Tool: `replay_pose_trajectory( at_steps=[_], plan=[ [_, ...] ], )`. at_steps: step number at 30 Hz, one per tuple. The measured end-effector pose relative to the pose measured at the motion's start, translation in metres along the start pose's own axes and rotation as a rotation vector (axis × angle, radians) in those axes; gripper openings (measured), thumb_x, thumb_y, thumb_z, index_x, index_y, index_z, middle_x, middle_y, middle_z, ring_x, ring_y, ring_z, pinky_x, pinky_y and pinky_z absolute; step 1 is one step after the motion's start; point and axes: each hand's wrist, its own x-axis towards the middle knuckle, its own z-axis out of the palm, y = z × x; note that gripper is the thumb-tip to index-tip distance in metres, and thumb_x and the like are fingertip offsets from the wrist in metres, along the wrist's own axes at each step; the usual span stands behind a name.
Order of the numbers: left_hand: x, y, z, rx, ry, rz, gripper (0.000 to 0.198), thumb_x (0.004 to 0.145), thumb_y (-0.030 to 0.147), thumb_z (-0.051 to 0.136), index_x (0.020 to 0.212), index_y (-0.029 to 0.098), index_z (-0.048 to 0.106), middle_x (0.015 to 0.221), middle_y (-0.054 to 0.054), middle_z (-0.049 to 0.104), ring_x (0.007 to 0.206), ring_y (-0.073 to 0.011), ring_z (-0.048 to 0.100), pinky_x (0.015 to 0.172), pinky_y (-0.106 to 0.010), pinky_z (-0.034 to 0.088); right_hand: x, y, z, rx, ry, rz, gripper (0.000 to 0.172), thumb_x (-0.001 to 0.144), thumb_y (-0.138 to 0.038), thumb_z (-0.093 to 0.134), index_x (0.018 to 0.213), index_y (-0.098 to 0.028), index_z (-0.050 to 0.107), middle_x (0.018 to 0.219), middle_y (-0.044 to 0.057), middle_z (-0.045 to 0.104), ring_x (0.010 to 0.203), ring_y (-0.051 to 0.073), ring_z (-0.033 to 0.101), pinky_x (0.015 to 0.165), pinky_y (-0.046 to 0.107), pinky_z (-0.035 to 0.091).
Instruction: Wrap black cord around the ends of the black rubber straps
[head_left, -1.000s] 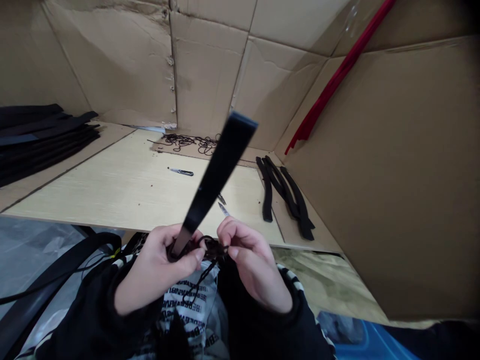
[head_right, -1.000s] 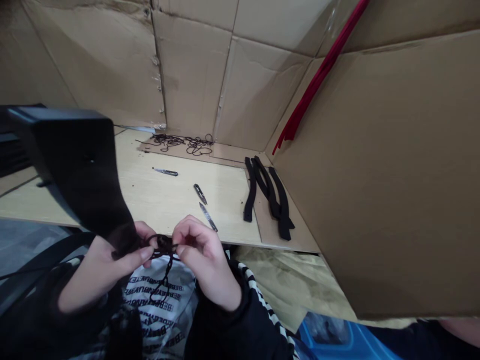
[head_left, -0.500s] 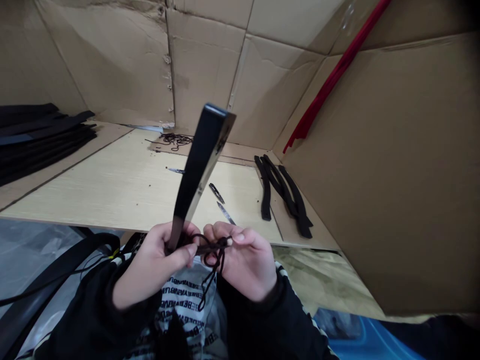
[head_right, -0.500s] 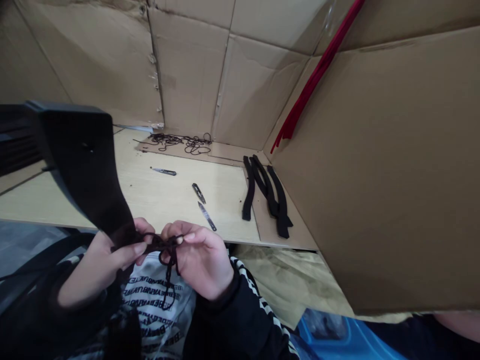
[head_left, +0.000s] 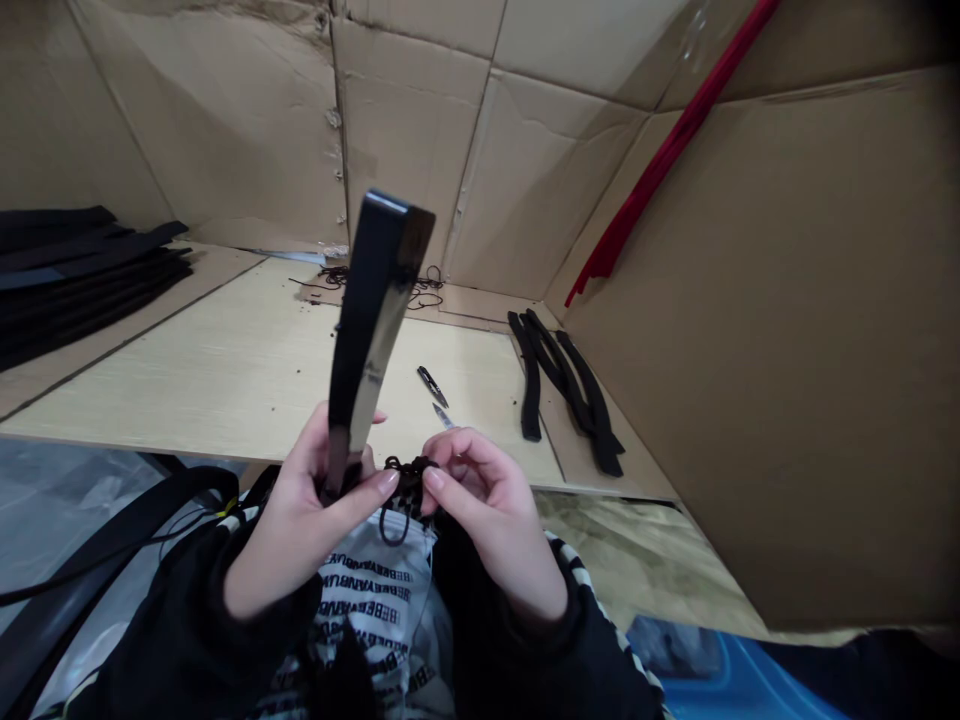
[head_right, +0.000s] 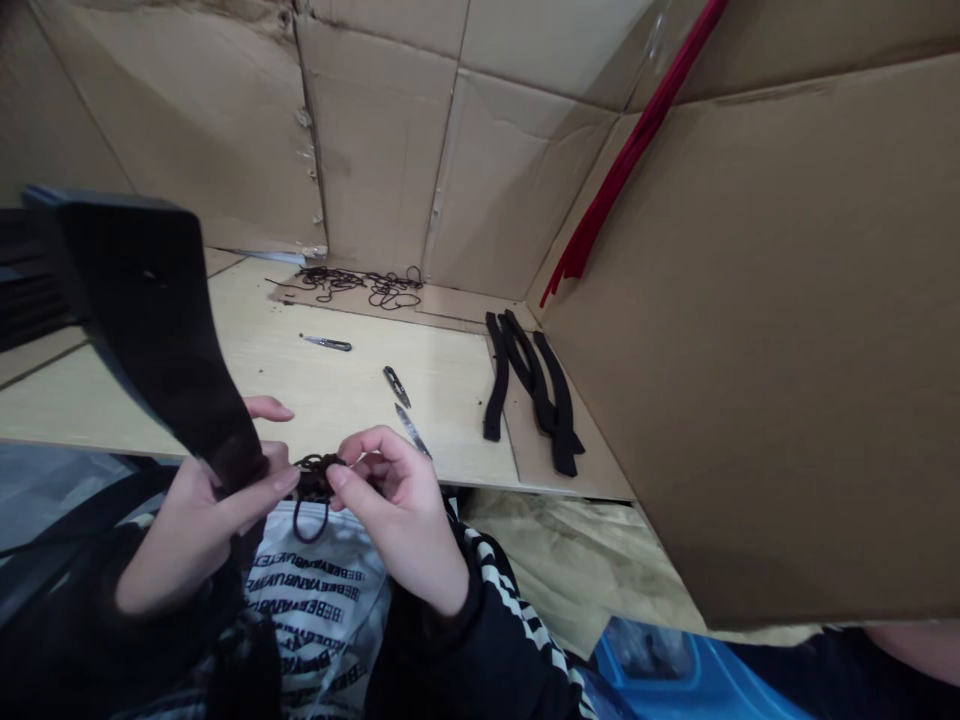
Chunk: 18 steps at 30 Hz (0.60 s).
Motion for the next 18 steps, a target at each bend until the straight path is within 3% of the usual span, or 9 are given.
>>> replay_pose_trajectory(
  at_steps=[5,10,18],
  plan=[
    [0.0034,-0.0042,-0.0025,0.149,-0.038,0.013,0.018,0.077,0.034,0.066,0.086,0.019,0.068,0.051,0.006,0.043,0.045,-0.0068,0.035,0.045,-0.019,0.033,0.0023,-0.0010,0.0002,-0.091,0.036,0.079,0.016,0.077,-0.027,0.066,0.077,-0.014,0.056,0.059,-0.005,0.049,0.051,0.004,0.045,0.050,0.016,0.038],
    [0.0073,-0.0058,-0.0018,0.206,-0.066,-0.023,0.020,0.075,0.036,0.066,0.083,0.019,0.070,0.055,0.002,0.050,0.055,-0.0111,0.045,0.049,-0.021,0.034,0.0000,-0.0027,0.0011,-0.012,0.058,0.056,0.017,0.076,-0.022,0.067,0.082,-0.017,0.052,0.067,-0.004,0.055,0.057,0.005,0.052,0.057,0.016,0.043],
    [0.0068,-0.0032,-0.0007,0.215,-0.152,-0.050,0.023,0.076,0.033,0.063,0.091,0.018,0.071,0.051,0.008,0.031,0.048,-0.0069,0.031,0.047,-0.019,0.027,-0.0012,-0.0027,0.0024,-0.009,0.094,0.036,0.021,0.078,-0.020,0.064,0.090,-0.021,0.047,0.069,-0.005,0.058,0.064,0.007,0.057,0.063,0.019,0.042]
  ],
)
